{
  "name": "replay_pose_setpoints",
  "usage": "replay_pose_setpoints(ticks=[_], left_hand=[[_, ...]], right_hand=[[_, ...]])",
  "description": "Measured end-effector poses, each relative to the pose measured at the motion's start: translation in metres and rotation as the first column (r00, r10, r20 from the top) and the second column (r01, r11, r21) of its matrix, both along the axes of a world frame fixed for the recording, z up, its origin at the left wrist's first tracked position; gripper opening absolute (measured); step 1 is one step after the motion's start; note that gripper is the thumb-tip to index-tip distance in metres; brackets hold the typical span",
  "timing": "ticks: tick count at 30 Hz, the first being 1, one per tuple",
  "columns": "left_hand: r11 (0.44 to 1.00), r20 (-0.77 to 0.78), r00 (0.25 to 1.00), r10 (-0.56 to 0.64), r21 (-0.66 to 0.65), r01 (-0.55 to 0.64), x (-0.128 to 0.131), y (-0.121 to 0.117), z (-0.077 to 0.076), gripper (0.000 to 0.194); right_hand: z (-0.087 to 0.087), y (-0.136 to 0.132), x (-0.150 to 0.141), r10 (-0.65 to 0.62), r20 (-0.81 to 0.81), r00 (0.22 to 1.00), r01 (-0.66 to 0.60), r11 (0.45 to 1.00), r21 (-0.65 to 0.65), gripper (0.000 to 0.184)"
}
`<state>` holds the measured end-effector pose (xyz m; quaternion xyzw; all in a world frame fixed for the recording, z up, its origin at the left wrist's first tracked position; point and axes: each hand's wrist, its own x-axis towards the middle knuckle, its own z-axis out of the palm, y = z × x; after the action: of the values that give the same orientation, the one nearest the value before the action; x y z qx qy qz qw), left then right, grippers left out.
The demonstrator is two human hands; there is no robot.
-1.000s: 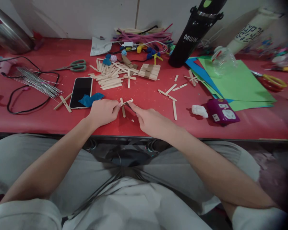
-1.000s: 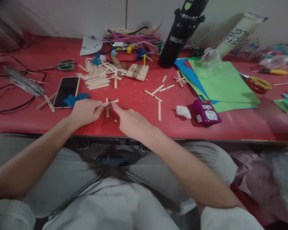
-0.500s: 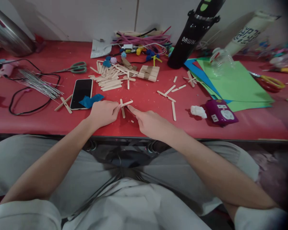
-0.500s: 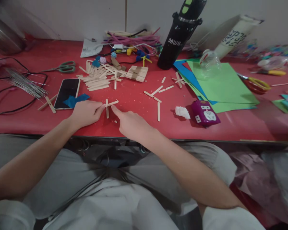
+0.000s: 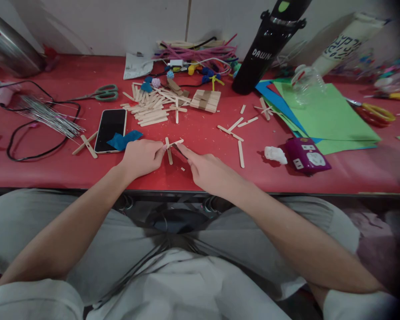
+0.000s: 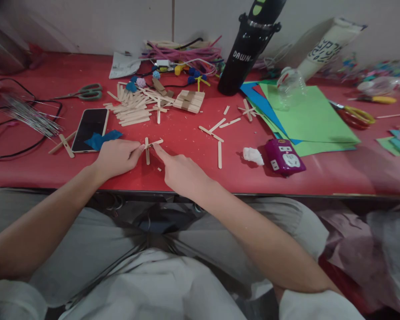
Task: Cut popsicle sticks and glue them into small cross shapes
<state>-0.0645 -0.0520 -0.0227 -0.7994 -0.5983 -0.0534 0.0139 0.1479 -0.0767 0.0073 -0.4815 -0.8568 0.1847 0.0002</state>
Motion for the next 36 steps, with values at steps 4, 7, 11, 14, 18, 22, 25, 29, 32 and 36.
replay_pose_setpoints(ticks=[4,7,11,14,18,22,25,29,32,36], left_hand=[[1.0,0.009,1.0,-0.002,-0.001,0.002,-0.0002,-0.0001,-0.0004,0.046],[1.0,0.007,1.0,-0.002,-0.004,0.002,0.0001,-0.0003,-0.0002,0.047],[1.0,0.003,1.0,0.003,-0.008,-0.003,0.0005,-0.0005,0.0005,0.048],[1.0,0.005,1.0,0.007,-0.008,-0.007,0.0008,-0.0006,0.0008,0.047],[1.0,0.013,1.0,0.004,-0.003,-0.004,0.0006,-0.0003,0.0004,0.045],[1.0,0.015,1.0,-0.004,-0.01,0.004,-0.0001,0.0001,0.0,0.046],[1.0,0.016,1.0,-0.006,-0.009,0.007,0.0,-0.0001,0.0001,0.047],[1.0,0.016,1.0,-0.004,-0.011,0.005,0.0006,-0.0007,0.0006,0.047],[1.0,0.024,1.0,-0.007,-0.016,0.007,0.0009,-0.0012,0.0011,0.047],[1.0,0.017,1.0,-0.003,-0.018,0.003,0.0008,-0.0016,0.0016,0.046]], right_hand=[[-0.0004,-0.0003,0.0001,-0.002,0.014,1.0,0.002,1.0,0.009,0.067],[-0.0003,0.0,0.0004,-0.004,0.016,1.0,0.003,1.0,0.008,0.069],[0.001,-0.0002,0.0003,-0.011,0.025,1.0,0.011,1.0,0.005,0.069],[0.0016,-0.0011,-0.0007,-0.011,0.039,0.999,0.011,1.0,0.009,0.069],[0.0013,-0.0015,-0.0022,-0.018,0.055,0.998,0.018,1.0,-0.001,0.07],[0.0016,-0.0004,-0.0032,-0.014,0.037,0.999,0.014,1.0,-0.008,0.07],[0.0026,0.0001,-0.0036,0.004,0.022,1.0,-0.003,1.0,-0.012,0.069],[0.003,-0.0002,-0.0028,0.013,0.026,1.0,-0.013,1.0,-0.005,0.069],[0.0028,-0.0008,-0.0023,0.017,0.023,1.0,-0.017,1.0,0.002,0.069],[0.0033,-0.0013,-0.0028,0.006,0.024,1.0,-0.006,1.0,0.001,0.069]])
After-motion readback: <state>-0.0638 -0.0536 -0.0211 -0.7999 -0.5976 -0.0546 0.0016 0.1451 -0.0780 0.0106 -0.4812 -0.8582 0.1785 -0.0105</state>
